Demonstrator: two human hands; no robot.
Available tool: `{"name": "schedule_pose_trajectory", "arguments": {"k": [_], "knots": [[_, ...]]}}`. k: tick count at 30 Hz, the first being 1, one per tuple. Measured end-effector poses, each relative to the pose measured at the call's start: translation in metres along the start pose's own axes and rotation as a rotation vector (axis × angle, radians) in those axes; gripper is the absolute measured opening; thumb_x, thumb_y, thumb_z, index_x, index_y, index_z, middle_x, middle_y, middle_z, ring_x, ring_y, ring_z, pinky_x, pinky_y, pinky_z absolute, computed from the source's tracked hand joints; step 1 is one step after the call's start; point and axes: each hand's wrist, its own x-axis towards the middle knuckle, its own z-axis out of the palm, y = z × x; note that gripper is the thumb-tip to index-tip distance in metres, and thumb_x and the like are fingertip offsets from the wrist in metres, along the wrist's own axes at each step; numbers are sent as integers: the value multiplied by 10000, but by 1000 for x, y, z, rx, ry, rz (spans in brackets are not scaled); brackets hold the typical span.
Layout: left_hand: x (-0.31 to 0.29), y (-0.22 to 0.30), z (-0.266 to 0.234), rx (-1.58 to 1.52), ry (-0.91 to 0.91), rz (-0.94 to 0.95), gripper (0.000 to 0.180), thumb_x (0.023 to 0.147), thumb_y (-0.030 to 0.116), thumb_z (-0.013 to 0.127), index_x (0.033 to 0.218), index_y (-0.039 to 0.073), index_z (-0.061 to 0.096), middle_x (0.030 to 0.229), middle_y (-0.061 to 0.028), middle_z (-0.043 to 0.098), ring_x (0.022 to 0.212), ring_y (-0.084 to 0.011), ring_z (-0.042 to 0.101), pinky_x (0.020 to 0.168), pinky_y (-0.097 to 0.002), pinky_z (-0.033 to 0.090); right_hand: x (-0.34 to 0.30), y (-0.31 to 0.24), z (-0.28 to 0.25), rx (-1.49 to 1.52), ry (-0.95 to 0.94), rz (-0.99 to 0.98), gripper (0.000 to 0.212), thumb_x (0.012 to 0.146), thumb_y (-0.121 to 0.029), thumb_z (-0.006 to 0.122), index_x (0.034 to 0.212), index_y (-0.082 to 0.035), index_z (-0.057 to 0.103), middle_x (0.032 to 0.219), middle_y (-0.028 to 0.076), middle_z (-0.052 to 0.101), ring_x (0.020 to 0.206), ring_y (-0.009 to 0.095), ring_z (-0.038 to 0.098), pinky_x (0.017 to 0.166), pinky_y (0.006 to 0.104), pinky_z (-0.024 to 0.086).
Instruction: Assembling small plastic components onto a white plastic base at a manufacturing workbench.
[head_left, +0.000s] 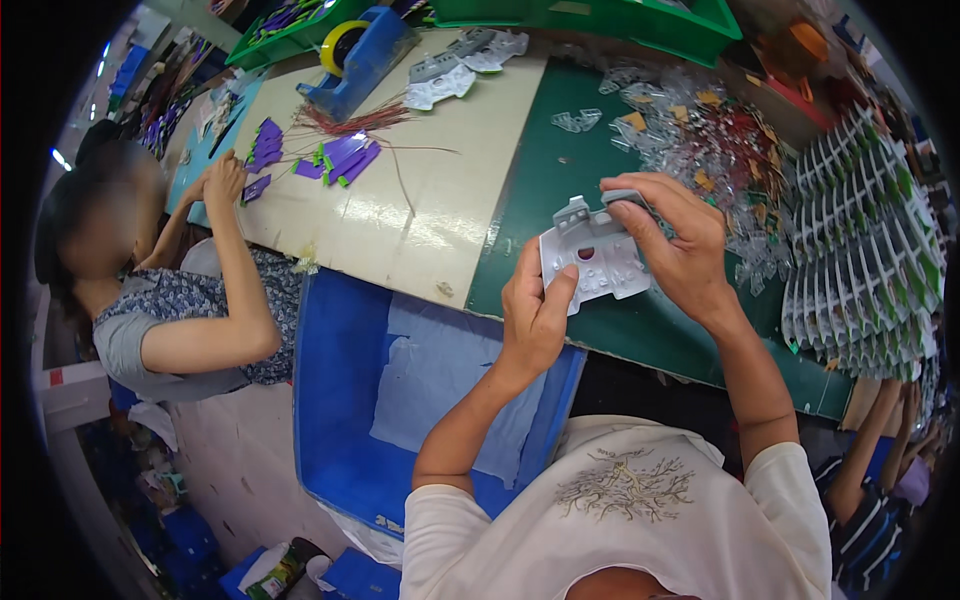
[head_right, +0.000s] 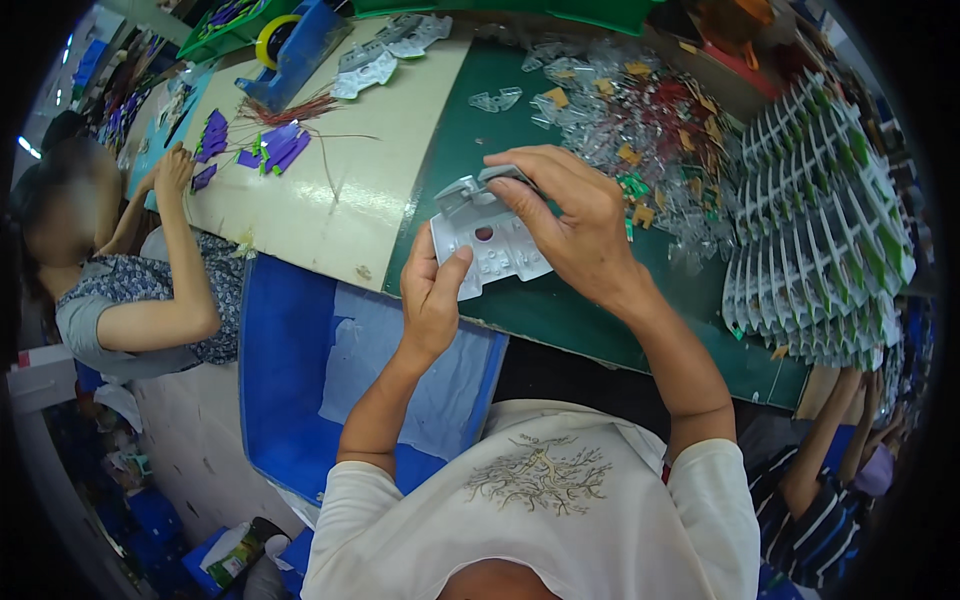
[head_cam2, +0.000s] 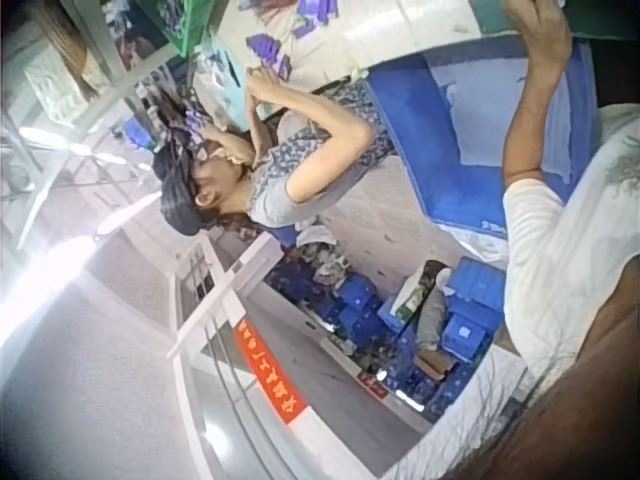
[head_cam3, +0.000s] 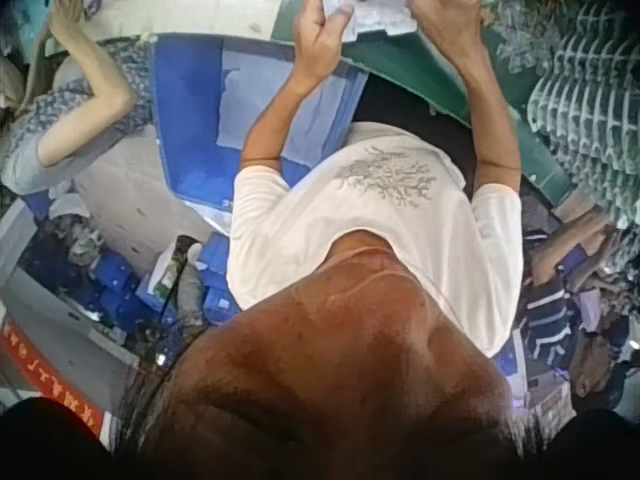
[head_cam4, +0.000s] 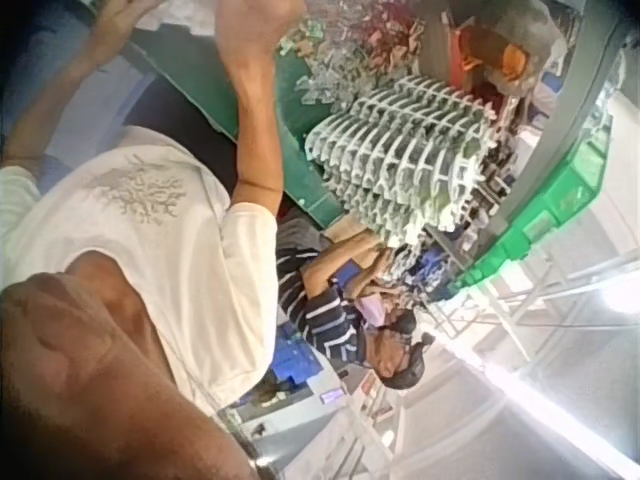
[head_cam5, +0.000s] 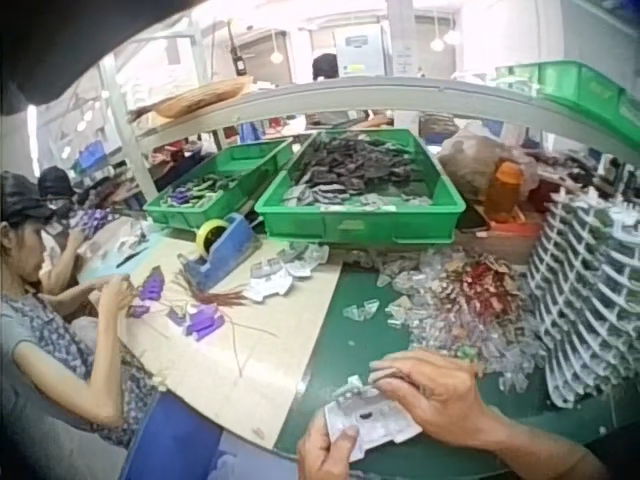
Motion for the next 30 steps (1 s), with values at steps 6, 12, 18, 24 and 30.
{"name": "schedule_pose_trajectory", "arguments": {"k": [6, 12, 18, 24, 30], "knots": [[-23, -1, 17, 136, -71, -36, 360, 955, 180, 570, 1250, -22, 532, 997, -124, 655, 870, -147, 602, 763, -299, 490, -32, 4, -15, 175, -105, 334, 148, 909, -66, 664, 1011, 33, 704, 895, 93, 709, 781, 136, 652, 688, 276, 512], [-37, -12, 40, 247, -123, -91, 309, 1044, 251, 484, 1032, -7, 652, 652, -23, 531, 599, -94, 437, 557, -306, 388, -73, 17, -26, 410, -80, 654, 203, 909, -43, 665, 1099, 27, 689, 857, 32, 675, 772, 60, 599, 682, 228, 496], [-32, -19, 47, 317, -305, -167, 293, 1008, 236, 521, 935, -18, 647, 640, -72, 506, 581, -129, 440, 554, -325, 382, -105, 33, -55, 144, 58, 584, 207, 883, -28, 685, 1087, 3, 699, 912, 20, 657, 770, 82, 621, 695, 234, 504], [-28, -29, 49, 475, -468, -65, 279, 987, 214, 544, 902, -43, 613, 652, -96, 513, 587, -139, 463, 555, -336, 383, -85, 66, -82, -491, 213, 446, 175, 831, -83, 730, 994, -26, 699, 956, 108, 654, 691, 255, 654, 631, 364, 508], [-35, -35, 50, 346, -387, -226, 388, 965, 169, 601, 1294, -29, 551, 649, -68, 524, 579, -111, 495, 541, -311, 409, -80, 76, -97, -663, 63, 470, 177, 816, -62, 724, 989, -33, 706, 994, 100, 631, 864, 320, 659, 721, 444, 521]]}}
